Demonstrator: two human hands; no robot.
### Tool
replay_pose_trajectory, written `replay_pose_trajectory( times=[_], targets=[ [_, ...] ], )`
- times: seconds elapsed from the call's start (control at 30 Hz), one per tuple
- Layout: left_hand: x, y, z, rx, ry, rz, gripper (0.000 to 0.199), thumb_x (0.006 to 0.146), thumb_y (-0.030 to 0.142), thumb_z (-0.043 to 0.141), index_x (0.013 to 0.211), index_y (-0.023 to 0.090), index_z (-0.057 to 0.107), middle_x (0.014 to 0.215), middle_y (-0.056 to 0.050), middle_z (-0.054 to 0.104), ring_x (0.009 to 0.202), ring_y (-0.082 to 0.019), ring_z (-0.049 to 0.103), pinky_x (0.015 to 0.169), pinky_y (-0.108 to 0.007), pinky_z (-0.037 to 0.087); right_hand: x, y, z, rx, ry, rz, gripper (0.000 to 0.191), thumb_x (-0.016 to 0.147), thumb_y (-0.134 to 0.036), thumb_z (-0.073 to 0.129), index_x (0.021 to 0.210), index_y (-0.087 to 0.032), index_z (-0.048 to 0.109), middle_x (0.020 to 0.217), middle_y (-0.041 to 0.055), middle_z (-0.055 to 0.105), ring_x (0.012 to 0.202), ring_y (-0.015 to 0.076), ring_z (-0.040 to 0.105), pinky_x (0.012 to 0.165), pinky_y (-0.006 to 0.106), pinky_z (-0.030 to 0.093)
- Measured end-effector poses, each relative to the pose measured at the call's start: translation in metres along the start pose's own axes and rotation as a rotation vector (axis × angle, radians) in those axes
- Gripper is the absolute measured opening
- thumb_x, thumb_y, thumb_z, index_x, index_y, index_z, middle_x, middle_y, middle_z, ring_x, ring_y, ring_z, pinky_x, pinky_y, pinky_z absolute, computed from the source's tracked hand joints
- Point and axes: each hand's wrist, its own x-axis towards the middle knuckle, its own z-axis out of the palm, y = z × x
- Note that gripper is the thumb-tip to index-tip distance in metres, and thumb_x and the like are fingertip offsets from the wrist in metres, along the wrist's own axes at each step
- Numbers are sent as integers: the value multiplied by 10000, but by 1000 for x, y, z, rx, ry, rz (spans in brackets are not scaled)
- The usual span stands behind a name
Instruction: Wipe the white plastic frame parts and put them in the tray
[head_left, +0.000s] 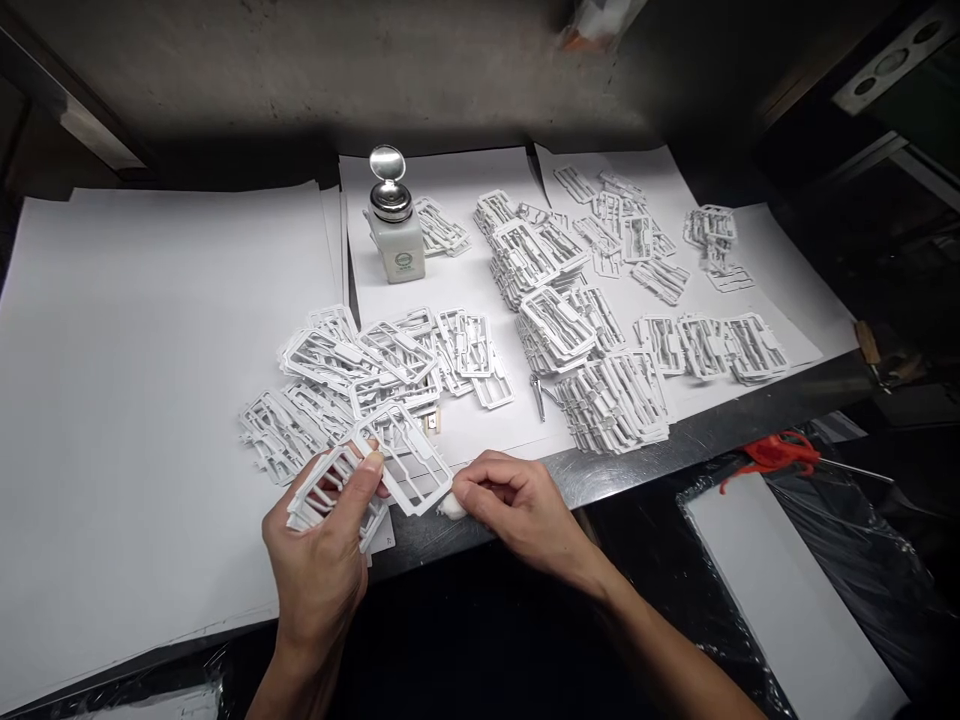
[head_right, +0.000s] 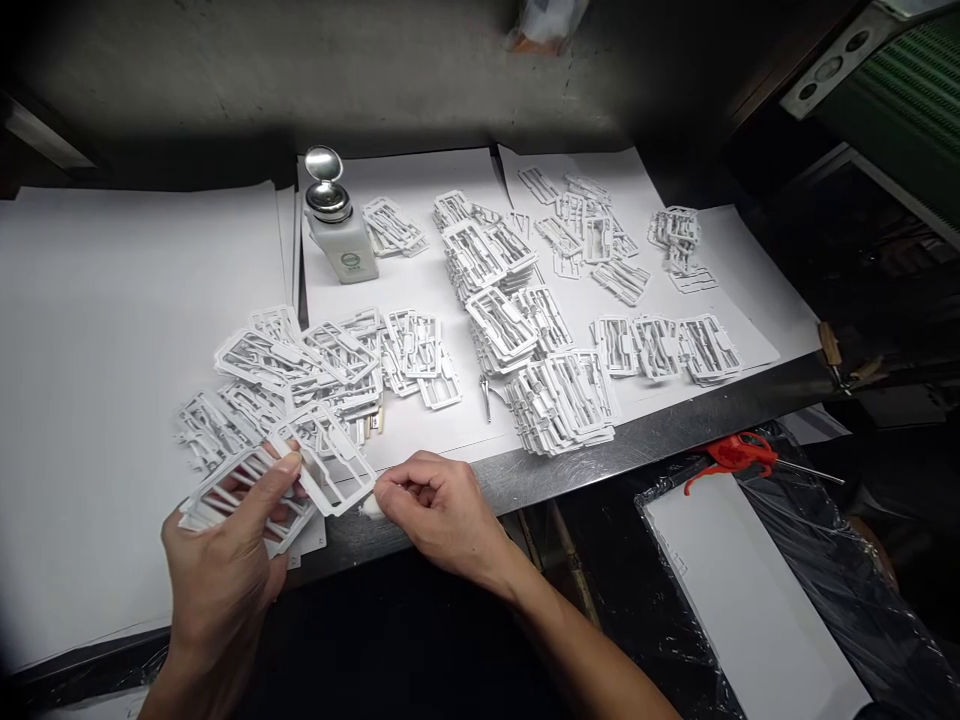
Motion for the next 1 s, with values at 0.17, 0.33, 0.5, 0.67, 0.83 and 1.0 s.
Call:
replay_pose_trajectory(
  times=[0.17, 0.33, 0.5, 0.67, 0.83, 1.0],
  targets=[
    [2, 0, 1, -45, -37, -17, 159, 671, 208, 726, 825, 201, 686, 664, 19, 579, 617, -124, 547, 530, -231, 466, 0, 0, 1, -29, 14, -35, 146, 814, -139, 550, 735, -141, 672, 734, 0, 580, 601, 88, 472, 523, 216, 344],
    [2, -2, 4, -137, -304, -202, 142, 667, 197, 726, 788, 148, 670, 667, -3, 612, 589, -120, 561, 536, -229, 473, 0, -2, 8, -52, 6, -88, 121, 787, -116, 571, 701, -139, 652, 689, -15, 547, 565, 74, 436, 501, 207, 329],
    [0, -3, 6, -141, -252, -253, 179, 633, 169, 752, 797, 144, 682, 726, -15, 650, 660, -135, 606, 607, -231, 501, -2, 0, 3, 55, 52, 7, 122, 813, -225, 608, 772, -141, 687, 714, 6, 591, 545, 77, 473, 488, 207, 369],
    [0, -3, 6, -91, -230, -207, 139, 663, 183, 736, 779, 151, 667, 725, -11, 649, 672, -137, 607, 618, -236, 499, -8, -5, 1, 110, 158, -35, 148, 767, -261, 689, 871, -156, 705, 814, 36, 634, 639, 108, 580, 552, 206, 467],
    [-5, -6, 6, -24, -214, -94, 129, 683, 178, 720, 797, 167, 660, 746, -3, 649, 715, -142, 613, 696, -259, 493, -7, -6, 13, -158, 183, -297, 116, 795, -160, 631, 883, -120, 695, 791, 45, 601, 634, 96, 557, 581, 200, 479],
    [-8, -12, 5, -18, -173, -87, 169, 683, 191, 718, 842, 173, 665, 775, -9, 659, 740, -169, 631, 729, -302, 497, -6, -2, 11, -246, 272, -298, 80, 793, -143, 622, 845, -130, 681, 772, 38, 604, 605, 91, 538, 565, 205, 464]
  ],
)
